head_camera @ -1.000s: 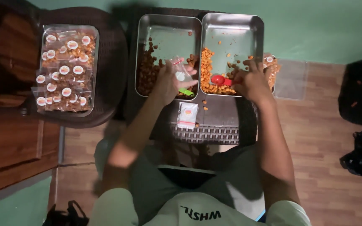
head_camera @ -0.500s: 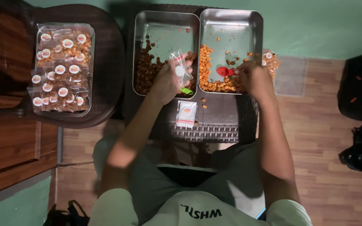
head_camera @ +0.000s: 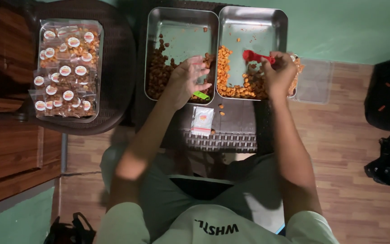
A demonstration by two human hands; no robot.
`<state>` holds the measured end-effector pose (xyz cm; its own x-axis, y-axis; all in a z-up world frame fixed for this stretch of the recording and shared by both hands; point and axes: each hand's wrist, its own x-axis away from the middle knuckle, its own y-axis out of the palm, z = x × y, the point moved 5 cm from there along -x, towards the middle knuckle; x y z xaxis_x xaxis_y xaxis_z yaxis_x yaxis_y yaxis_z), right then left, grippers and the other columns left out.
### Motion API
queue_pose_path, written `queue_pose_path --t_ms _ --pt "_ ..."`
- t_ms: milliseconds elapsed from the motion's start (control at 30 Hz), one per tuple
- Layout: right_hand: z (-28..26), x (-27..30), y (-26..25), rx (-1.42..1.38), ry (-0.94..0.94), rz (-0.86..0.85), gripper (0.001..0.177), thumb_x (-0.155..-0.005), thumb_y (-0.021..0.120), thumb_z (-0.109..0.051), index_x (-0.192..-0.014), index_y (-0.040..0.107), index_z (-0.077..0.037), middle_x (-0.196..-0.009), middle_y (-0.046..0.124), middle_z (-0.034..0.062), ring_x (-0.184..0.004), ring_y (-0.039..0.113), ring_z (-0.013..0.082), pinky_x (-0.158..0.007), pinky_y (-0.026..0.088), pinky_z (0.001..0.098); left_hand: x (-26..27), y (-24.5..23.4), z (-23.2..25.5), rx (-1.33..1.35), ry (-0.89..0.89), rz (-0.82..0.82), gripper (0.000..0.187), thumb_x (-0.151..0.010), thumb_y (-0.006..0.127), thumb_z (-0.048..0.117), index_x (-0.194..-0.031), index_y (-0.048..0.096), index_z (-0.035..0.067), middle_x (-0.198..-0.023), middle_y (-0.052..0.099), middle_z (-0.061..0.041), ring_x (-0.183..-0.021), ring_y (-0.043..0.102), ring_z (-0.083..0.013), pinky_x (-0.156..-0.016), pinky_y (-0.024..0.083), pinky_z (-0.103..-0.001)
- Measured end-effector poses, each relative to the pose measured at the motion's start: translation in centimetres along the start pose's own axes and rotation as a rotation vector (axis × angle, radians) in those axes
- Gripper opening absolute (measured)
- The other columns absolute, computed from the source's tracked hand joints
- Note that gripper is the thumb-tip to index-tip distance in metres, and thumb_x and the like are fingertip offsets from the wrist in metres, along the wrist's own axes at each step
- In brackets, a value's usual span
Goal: A person is manually filling small plastic bags with snacks using a small spoon from a metal tray.
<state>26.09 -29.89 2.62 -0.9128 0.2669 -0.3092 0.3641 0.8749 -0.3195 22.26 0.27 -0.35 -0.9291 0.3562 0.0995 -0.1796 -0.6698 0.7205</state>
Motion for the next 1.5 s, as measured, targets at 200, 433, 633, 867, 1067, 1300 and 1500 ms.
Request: queue_pose_path --t_ms 200,433,633,867,1067,1300,1500 --pt "0.6 -0.4 1.2 0.027 -0.049 0.061 0.024 -0.091 0.086 0.002 -0.11 0.071 0.004 -0.076 0.072 0.0208 -0.063 0.071 0.0238 -0.054 0.057 0.0337 -0.1 0.0 -0.5 -0.003 -0.009 0.026 0.067 -0.094 0.077 0.051 -0.14 0.053 0.008 -0.131 0.053 -0.016 -0.123 0.059 -0.0328 -0.095 0.058 -0.058" --pt "-0.4 -0.2 2.8 0.081 -0.087 -0.05 0.011 -0.095 0.079 0.001 -0.106 0.079 -0.001 -0.085 0.075 0.0249 -0.082 0.074 0.0309 -0.067 0.059 0.0436 0.3 0.4 -0.7 -0.073 0.005 0.027 0.059 -0.096 0.075 0.049 -0.137 0.057 0.01 -0.131 0.057 -0.015 -0.121 0.062 -0.0287 -0.094 0.059 -0.055" --pt "0.2 0.2 3.3 0.236 -0.064 -0.329 0.026 -0.09 0.081 -0.006 -0.104 0.084 -0.028 -0.072 0.073 0.0017 -0.062 0.07 0.0157 -0.057 0.055 0.0279 0.4 0.5 -0.8 -0.095 -0.021 0.03 0.057 -0.096 0.074 0.048 -0.134 0.058 0.009 -0.13 0.058 -0.015 -0.119 0.062 -0.0286 -0.092 0.059 -0.053" --pt "-6.7 0.7 0.0 0.28 -0.119 -0.607 0.016 -0.091 0.081 -0.002 -0.101 0.083 -0.014 -0.083 0.075 0.0177 -0.079 0.071 0.038 -0.078 0.053 0.0447 -0.1 -1.0 -1.0 -0.059 -0.009 0.018 0.064 -0.09 0.08 0.049 -0.136 0.057 0.009 -0.132 0.056 -0.016 -0.119 0.062 -0.031 -0.095 0.058 -0.058" --pt "-4.2 -1.6 -3.7 0.27 -0.197 -0.435 0.014 -0.098 0.079 -0.001 -0.106 0.083 -0.012 -0.091 0.076 0.0135 -0.085 0.07 0.0312 -0.081 0.052 0.0401 -0.6 -2.2 -1.5 -0.079 0.03 0.042 0.059 -0.088 0.085 0.031 -0.133 0.057 0.007 -0.126 0.061 -0.015 -0.112 0.068 -0.0286 -0.092 0.061 -0.056" --pt "-2.1 -2.0 -5.8 0.67 -0.36 -0.225 0.022 -0.093 0.085 -0.013 -0.111 0.085 -0.025 -0.075 0.066 0.0052 -0.068 0.067 0.0286 -0.067 0.055 0.0411 0.3 0.2 0.1 -0.389 0.415 0.19 0.038 -0.087 0.087 0.006 -0.119 0.067 0.004 -0.085 0.067 -0.005 -0.064 0.058 -0.0044 -0.057 0.059 -0.025" --pt "-0.5 -1.4 -5.9 0.645 -0.221 -0.436 0.024 -0.089 0.076 -0.01 -0.097 0.083 -0.032 -0.046 0.049 0.0038 -0.048 0.056 0.0322 -0.063 0.052 0.0404 0.9 2.3 2.2 -0.465 0.416 0.108 0.028 -0.09 0.084 0.008 -0.111 0.067 0.002 -0.082 0.065 -0.006 -0.06 0.052 -0.0074 -0.055 0.048 -0.025"
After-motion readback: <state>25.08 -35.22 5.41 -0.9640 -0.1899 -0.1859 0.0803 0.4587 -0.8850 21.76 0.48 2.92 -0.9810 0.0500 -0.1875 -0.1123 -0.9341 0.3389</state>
